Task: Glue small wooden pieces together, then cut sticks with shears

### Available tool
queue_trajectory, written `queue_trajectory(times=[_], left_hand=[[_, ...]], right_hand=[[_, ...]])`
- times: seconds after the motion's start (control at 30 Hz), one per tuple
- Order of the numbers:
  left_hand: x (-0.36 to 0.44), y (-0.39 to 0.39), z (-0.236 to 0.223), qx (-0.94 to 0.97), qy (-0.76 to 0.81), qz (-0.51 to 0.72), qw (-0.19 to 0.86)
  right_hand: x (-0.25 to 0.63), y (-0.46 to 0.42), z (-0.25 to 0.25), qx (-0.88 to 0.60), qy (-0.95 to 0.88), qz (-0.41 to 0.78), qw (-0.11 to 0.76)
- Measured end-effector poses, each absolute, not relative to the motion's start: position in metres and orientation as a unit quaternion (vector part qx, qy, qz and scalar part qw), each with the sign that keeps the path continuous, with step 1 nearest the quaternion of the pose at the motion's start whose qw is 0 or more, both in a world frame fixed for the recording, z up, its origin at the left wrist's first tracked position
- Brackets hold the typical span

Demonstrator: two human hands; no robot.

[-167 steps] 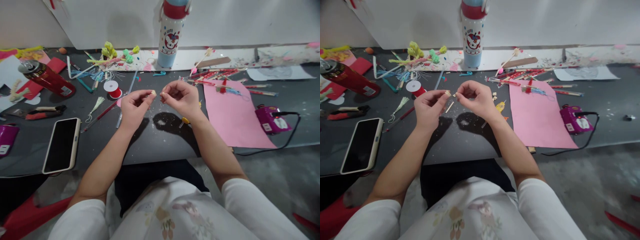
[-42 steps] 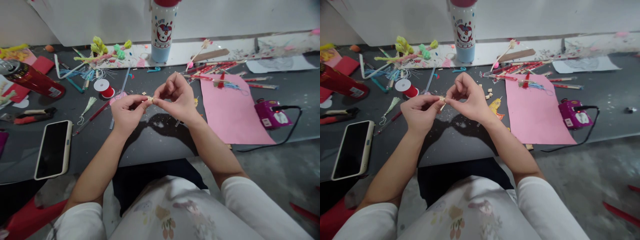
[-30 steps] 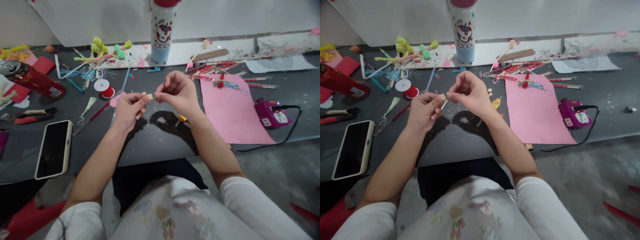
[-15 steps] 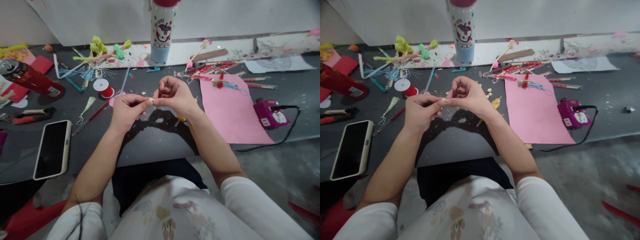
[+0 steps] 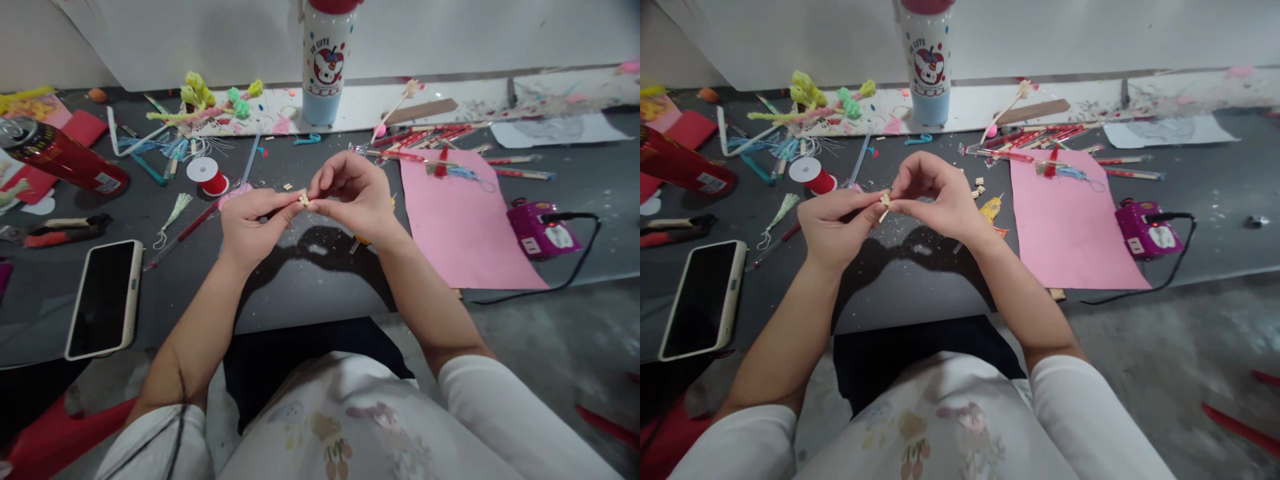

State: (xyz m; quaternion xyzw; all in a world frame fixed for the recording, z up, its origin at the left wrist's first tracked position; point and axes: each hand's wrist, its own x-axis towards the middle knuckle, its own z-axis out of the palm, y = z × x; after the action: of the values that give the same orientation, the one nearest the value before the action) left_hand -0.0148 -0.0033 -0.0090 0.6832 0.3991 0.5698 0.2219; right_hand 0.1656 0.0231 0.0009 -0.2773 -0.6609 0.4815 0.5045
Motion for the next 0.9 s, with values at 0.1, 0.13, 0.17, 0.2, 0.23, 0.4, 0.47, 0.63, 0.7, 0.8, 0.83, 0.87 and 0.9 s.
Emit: queue_trajectory(times=[0.1, 0.13, 0.17, 0.2, 0.23, 0.4, 0.47, 0.63, 0.7, 0.8, 0.83, 0.87, 0.9], left_hand=[[-0.0148, -0.0024, -0.0101, 0.69, 0.42, 0.557, 0.191], [-0.0147, -0.0023, -0.0101, 0.688, 0.43, 0.553, 0.188], [-0.0146, -0.0021, -0.0101, 0.684, 0.438, 0.553, 0.188], [-0.0145, -0.0021, -0.01, 0.678, 0.444, 0.554, 0.19], [-0.0143, -0.0021, -0.0099, 0.673, 0.449, 0.556, 0.193], [-0.0129, -0.0034, -0.0083, 0.652, 0.46, 0.552, 0.243], [-0.0125, -0.0037, -0.008, 0.637, 0.459, 0.553, 0.279], [-0.0142, -0.0023, -0.0111, 0.624, 0.429, 0.556, 0.343], [-0.0153, -0.0015, -0.0129, 0.627, 0.416, 0.55, 0.363], [-0.0163, -0.0004, -0.0153, 0.623, 0.416, 0.534, 0.394], [-0.0164, -0.0001, -0.0158, 0.62, 0.419, 0.529, 0.401], [-0.0164, 0.0002, -0.0163, 0.617, 0.42, 0.527, 0.406], [-0.0163, 0.0006, -0.0166, 0.615, 0.419, 0.527, 0.41]], right_hand=[[0.1668, 0.0215, 0.0003, -0.283, -0.682, 0.44, 0.511], [0.1672, 0.0214, -0.0004, -0.287, -0.69, 0.427, 0.51], [0.1675, 0.0215, -0.0011, -0.289, -0.696, 0.415, 0.51], [0.1678, 0.0217, -0.002, -0.291, -0.701, 0.404, 0.511], [0.1679, 0.022, -0.0027, -0.291, -0.705, 0.395, 0.512], [0.167, 0.0225, -0.0025, -0.29, -0.712, 0.389, 0.507], [0.1661, 0.0217, -0.0009, -0.29, -0.709, 0.4, 0.504], [0.1648, 0.02, 0.0006, -0.276, -0.697, 0.427, 0.506], [0.1646, 0.0203, -0.0002, -0.279, -0.694, 0.433, 0.503], [0.1643, 0.0216, -0.0011, -0.286, -0.693, 0.437, 0.496], [0.1642, 0.0221, -0.0012, -0.285, -0.693, 0.437, 0.497], [0.1641, 0.0225, -0.0011, -0.281, -0.693, 0.439, 0.498], [0.1642, 0.0228, -0.0009, -0.277, -0.692, 0.44, 0.501]])
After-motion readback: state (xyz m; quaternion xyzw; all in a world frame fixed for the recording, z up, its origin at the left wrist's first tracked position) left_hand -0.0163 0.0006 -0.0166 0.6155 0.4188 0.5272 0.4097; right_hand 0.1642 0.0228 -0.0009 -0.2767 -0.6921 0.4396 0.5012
